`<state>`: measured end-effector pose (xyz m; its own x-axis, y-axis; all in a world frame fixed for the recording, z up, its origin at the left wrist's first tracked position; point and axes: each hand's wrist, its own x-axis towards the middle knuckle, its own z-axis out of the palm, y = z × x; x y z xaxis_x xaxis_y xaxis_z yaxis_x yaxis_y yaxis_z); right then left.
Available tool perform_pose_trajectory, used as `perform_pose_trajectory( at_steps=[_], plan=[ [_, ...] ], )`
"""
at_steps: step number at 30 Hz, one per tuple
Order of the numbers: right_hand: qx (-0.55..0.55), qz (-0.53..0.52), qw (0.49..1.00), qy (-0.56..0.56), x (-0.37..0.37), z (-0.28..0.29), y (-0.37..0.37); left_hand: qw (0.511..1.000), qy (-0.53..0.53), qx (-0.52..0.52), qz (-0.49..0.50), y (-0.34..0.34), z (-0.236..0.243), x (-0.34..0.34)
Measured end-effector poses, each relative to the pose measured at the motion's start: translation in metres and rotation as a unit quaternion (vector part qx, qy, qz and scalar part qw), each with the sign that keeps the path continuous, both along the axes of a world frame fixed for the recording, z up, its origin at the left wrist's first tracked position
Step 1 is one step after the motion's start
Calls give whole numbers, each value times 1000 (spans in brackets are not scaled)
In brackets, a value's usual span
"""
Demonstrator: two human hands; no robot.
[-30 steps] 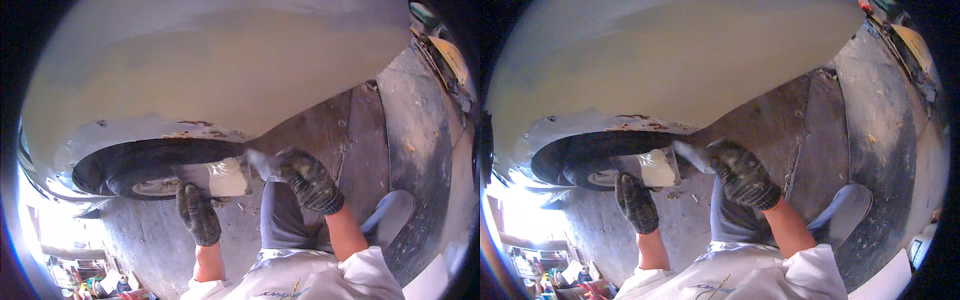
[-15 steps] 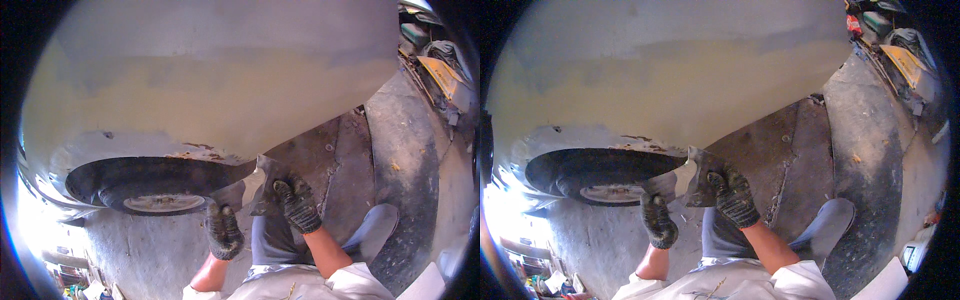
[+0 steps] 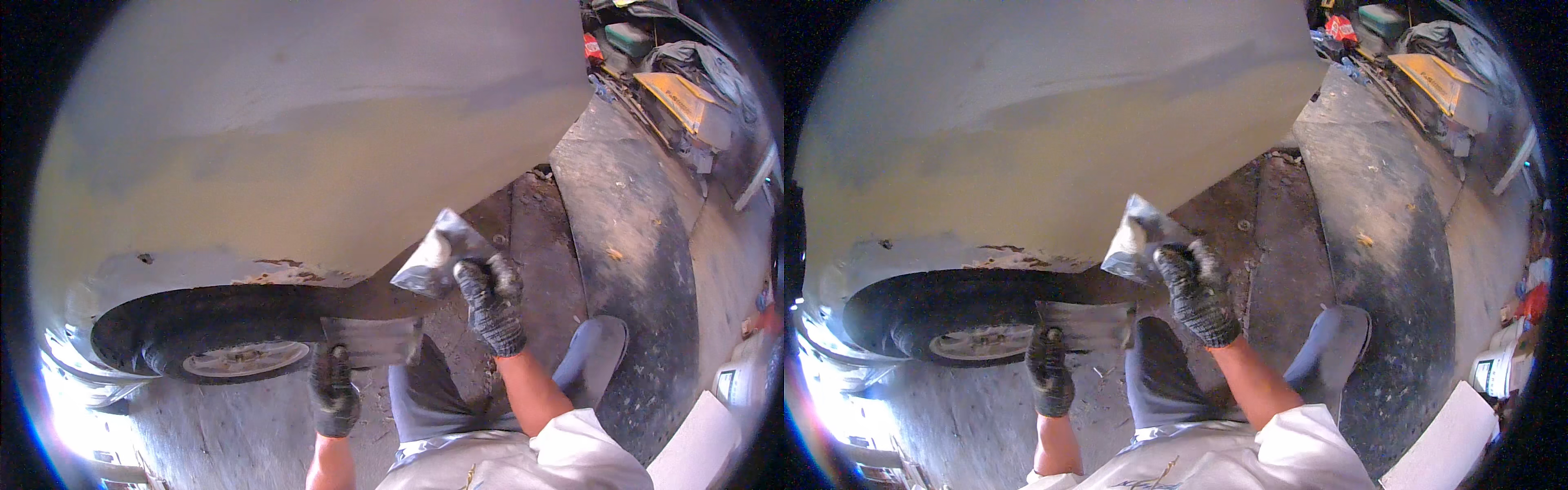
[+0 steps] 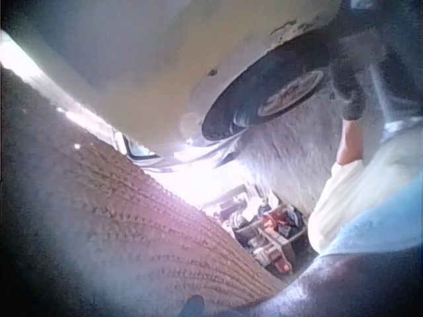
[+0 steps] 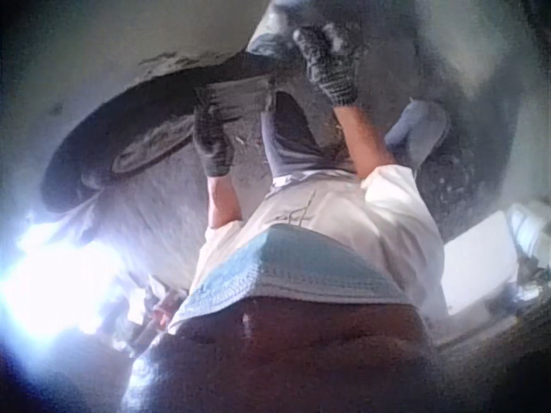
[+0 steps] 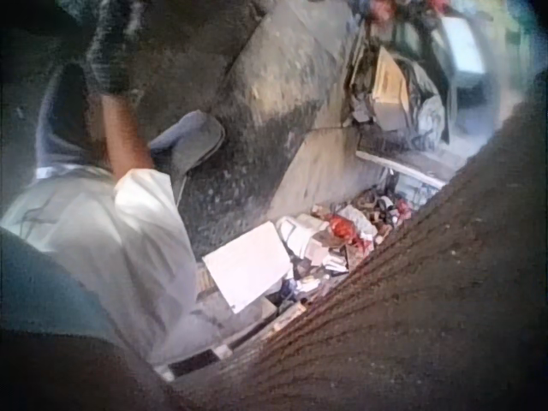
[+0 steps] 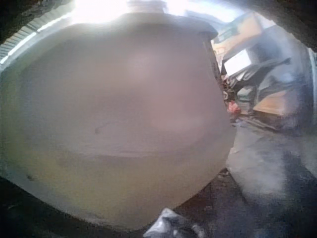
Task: The person applies body filler to the front fender of a white car using a putty knife. They spread the filler over a damaged area near the wheel arch and smooth it with repeated strokes.
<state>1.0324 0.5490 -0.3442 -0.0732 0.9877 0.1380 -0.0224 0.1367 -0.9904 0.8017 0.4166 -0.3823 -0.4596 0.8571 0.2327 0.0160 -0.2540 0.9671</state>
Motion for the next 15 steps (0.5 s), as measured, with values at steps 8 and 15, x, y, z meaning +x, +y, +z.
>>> perform_pose_trajectory(
  at_steps=[8,15],
  plan=[
    [345,142,905,-206,16,17,-6,995,-44,64,-55,15,0,12],
    [426,125,828,-343,48,37,7,997,-62,-2,48,23,13,6]
  ],
)
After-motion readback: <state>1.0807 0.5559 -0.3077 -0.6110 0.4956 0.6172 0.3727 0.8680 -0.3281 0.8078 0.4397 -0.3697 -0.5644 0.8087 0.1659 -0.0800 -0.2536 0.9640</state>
